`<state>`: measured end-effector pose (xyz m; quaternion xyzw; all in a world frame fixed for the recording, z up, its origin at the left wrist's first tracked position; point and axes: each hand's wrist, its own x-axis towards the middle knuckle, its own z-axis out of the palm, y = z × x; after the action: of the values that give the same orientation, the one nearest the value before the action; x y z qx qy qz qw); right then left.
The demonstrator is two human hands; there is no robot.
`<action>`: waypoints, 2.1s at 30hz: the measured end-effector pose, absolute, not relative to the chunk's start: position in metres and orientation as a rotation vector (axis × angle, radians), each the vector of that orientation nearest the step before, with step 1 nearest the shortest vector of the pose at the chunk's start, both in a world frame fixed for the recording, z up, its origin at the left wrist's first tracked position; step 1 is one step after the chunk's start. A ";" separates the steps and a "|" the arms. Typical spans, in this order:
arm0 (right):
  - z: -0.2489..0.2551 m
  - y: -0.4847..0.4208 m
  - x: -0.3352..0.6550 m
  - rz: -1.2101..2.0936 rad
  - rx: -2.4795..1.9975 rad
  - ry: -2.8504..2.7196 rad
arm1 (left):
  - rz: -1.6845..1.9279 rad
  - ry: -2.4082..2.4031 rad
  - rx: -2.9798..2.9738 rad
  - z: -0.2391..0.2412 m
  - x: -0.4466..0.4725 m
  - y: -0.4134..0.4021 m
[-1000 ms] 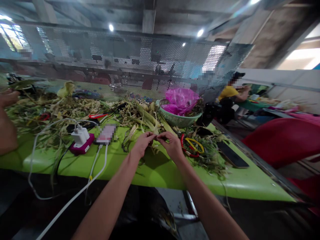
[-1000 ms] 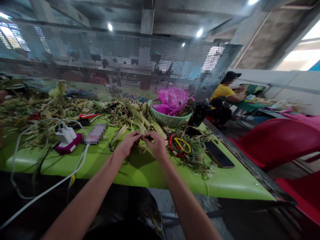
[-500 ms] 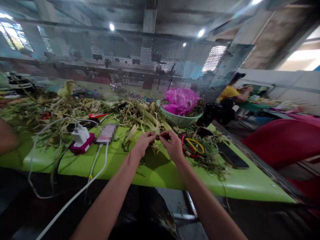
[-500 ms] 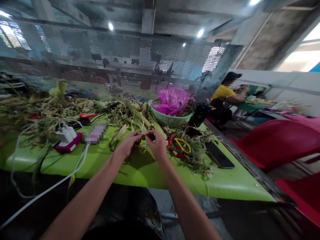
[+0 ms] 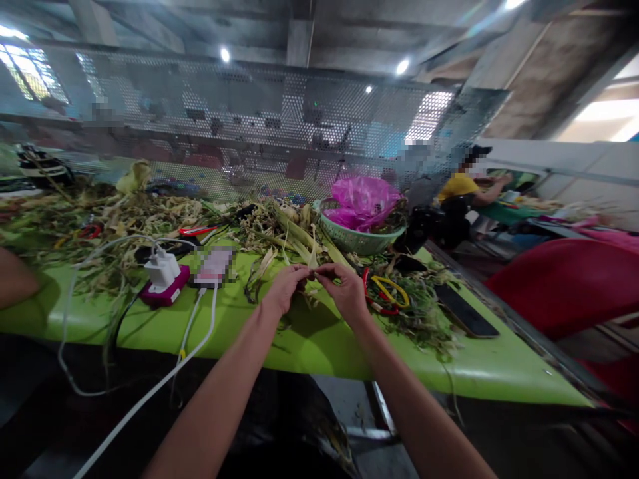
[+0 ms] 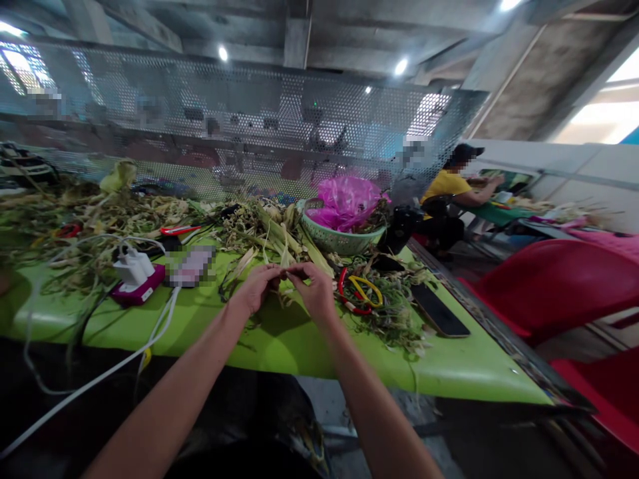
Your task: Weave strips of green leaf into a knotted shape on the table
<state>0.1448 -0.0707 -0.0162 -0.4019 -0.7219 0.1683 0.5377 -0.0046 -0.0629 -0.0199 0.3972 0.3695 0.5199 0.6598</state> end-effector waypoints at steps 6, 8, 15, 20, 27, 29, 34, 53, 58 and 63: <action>-0.014 -0.072 0.145 0.370 -1.007 -1.718 | 1.175 0.802 0.873 -0.019 -0.004 -0.063; -0.013 -0.073 0.145 0.415 -1.020 -1.695 | 1.183 0.796 0.883 -0.020 -0.003 -0.062; -0.009 -0.071 0.146 0.687 -1.010 -1.526 | 1.183 0.792 1.017 -0.018 -0.001 -0.065; -0.010 -0.068 0.147 0.654 -0.971 -1.479 | 1.248 0.852 1.114 -0.012 0.003 -0.064; 0.013 -0.065 0.146 0.356 -0.949 -1.794 | 1.236 0.859 1.041 0.005 -0.005 -0.052; 0.026 -0.064 0.145 0.214 -0.942 -1.892 | 1.211 0.816 0.995 0.011 -0.008 -0.050; 0.051 -0.051 0.141 0.141 -0.922 -2.003 | 1.157 0.674 0.861 0.022 -0.016 -0.039; 0.017 0.009 0.113 0.642 -1.057 -1.731 | 1.321 0.825 0.968 0.009 -0.034 -0.002; 0.012 0.005 0.113 0.677 -0.994 -1.745 | 1.322 0.920 0.969 -0.001 -0.036 0.002; 0.011 0.006 0.118 0.631 -1.022 -1.727 | 1.311 0.933 0.935 -0.002 -0.038 0.002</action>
<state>0.1185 0.0057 0.0106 -0.4219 -0.7129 0.2603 0.4961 -0.0384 0.0018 -0.0024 0.4029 0.4019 0.5648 0.5976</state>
